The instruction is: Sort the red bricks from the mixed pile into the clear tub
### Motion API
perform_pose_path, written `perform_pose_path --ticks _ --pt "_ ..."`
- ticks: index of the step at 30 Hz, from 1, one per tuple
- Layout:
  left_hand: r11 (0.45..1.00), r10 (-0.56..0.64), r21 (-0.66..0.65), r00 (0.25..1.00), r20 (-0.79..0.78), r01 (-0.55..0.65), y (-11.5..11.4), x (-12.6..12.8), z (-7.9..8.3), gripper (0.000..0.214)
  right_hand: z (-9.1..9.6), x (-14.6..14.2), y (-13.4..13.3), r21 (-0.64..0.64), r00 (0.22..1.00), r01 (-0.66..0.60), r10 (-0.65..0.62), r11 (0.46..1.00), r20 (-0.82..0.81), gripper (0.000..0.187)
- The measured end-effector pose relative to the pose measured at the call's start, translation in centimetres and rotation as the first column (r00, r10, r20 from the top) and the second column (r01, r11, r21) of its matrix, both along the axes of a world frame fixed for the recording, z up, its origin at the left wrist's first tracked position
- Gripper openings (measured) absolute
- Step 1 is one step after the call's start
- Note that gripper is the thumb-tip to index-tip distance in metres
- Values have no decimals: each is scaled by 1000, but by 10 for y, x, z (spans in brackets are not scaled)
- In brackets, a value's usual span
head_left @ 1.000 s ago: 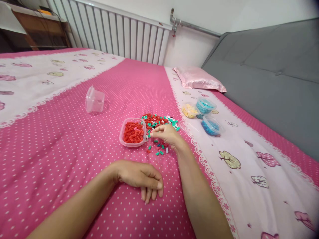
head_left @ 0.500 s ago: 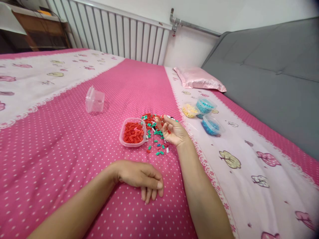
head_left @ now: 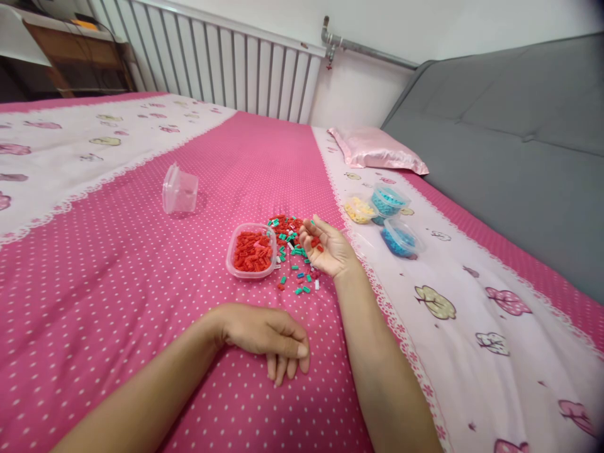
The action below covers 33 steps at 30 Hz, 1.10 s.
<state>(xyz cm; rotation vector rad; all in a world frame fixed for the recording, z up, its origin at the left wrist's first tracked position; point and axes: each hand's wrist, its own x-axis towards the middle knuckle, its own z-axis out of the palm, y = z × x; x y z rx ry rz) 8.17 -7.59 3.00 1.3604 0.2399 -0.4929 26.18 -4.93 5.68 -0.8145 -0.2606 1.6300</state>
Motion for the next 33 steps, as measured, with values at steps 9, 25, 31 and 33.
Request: perform_pose_path --ticks 9,25,31,33 --pt "1000 -5 3 1000 -1 5 0 1 1 43 -12 -11 -10 6 552 -351 202 936 809 18" --pt "1000 -4 0 1000 7 4 0 0 0 44 -11 -23 -12 -262 -158 -636 211 726 965 21" --pt "1000 -8 -7 1000 24 8 0 0 -2 41 -11 -16 -13 -33 326 -499 223 866 918 12" --pt "1000 -6 -7 1000 21 6 0 0 -2 41 -9 -15 -14 18 492 -433 220 901 842 14"
